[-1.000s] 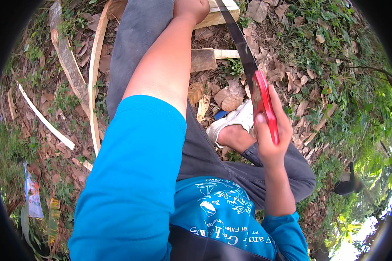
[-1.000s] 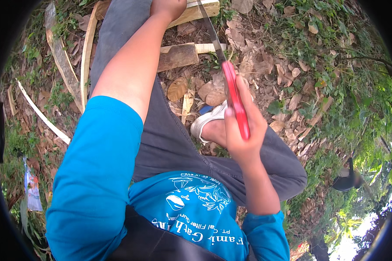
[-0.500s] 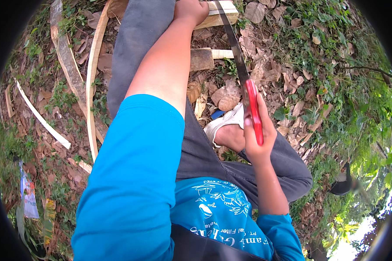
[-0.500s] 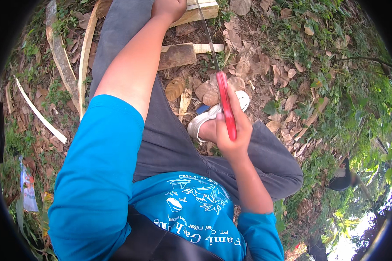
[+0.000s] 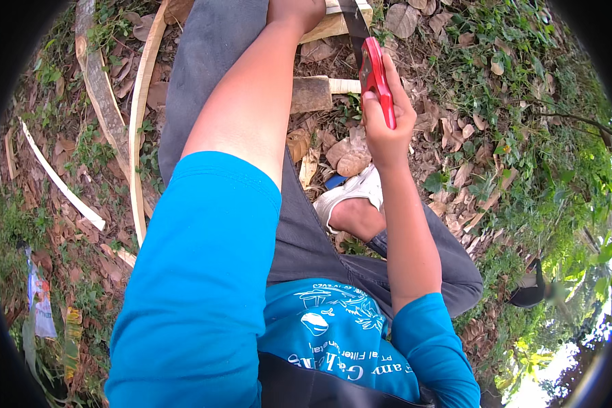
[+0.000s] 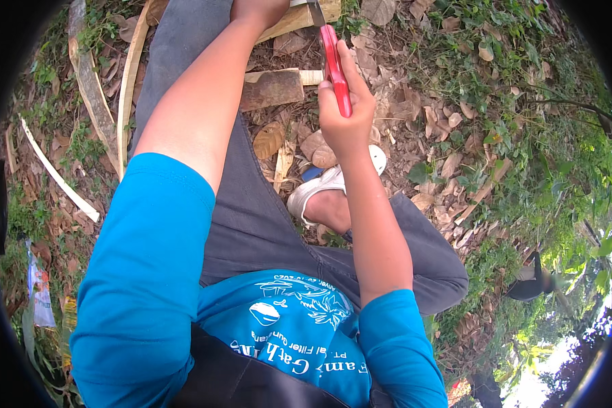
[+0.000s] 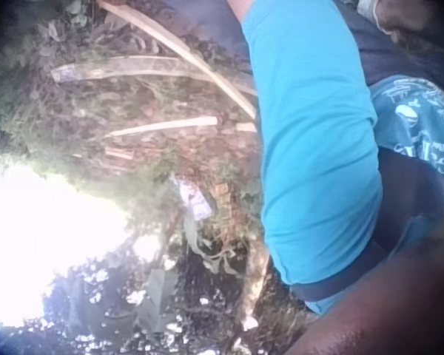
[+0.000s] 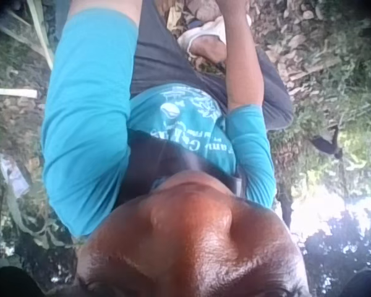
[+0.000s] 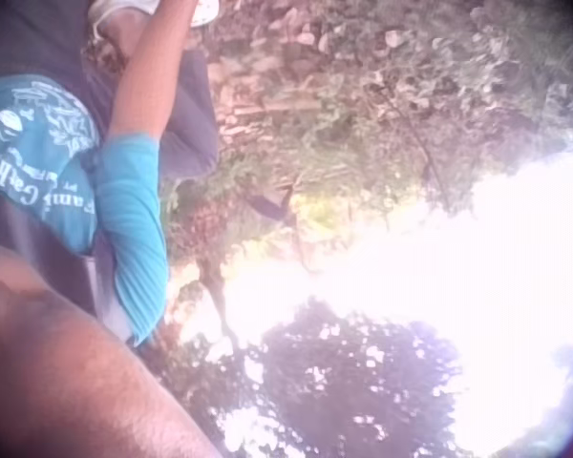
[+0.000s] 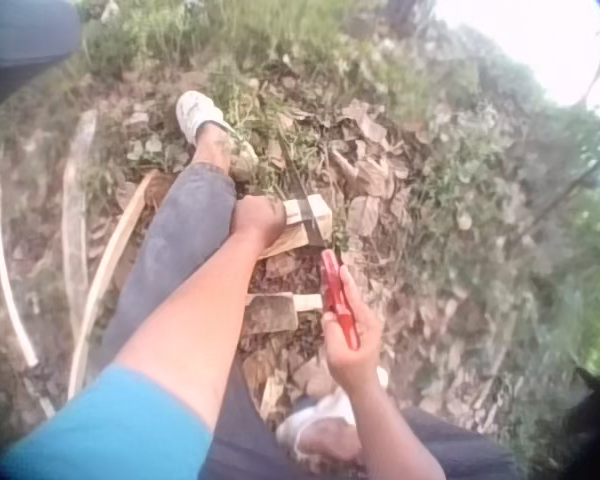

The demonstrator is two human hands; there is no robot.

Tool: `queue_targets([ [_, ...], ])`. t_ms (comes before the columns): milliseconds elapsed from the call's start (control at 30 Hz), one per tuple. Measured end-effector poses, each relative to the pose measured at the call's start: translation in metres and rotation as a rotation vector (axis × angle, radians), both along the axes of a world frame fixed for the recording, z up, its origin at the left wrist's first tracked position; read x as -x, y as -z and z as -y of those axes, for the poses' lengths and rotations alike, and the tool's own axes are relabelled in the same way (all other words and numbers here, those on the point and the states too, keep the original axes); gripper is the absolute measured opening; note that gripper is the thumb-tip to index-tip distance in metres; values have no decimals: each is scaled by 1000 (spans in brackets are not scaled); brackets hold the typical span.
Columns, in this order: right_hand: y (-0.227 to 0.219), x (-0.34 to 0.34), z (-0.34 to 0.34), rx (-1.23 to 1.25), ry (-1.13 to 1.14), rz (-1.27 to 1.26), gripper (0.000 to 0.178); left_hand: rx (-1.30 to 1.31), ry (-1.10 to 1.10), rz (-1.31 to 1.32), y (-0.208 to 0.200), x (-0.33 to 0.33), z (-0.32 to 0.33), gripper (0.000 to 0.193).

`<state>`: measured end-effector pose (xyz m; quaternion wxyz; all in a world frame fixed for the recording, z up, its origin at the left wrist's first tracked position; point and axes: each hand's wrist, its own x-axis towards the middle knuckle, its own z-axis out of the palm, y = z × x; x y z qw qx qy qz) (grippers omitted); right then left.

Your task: The person sits on the ground and uses a red hand saw to cut a piece of light-colored wood. They hold the wood steady with their left hand and saw back and forth with their right hand, occasionally adjusting the wood's position to continue the cut.

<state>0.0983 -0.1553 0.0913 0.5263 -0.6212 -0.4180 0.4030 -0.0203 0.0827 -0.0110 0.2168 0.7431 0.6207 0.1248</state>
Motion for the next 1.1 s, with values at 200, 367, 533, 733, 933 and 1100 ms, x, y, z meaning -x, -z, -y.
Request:
queue_targets([
  [200, -27, 7, 26, 71, -42, 162, 63, -113, 13, 81, 21, 1, 7, 47],
  [367, -69, 8, 124, 155, -17, 253, 62, -141, -26, 106, 19, -2, -1, 44],
  [533, -135, -11, 183, 366, 11, 168, 62, -206, -6, 91, 34, -2, 1, 43],
  [733, -50, -11, 48, 154, -17, 164, 61, -169, 57, 23, 24, -2, 11, 46],
  [933, -10, -3, -13, 43, -36, -70, 62, -129, -25, 70, 16, -3, 4, 48],
  [1100, -39, 13, 62, 119, -15, 179, 63, -173, -17, 108, 18, -5, 3, 45],
])
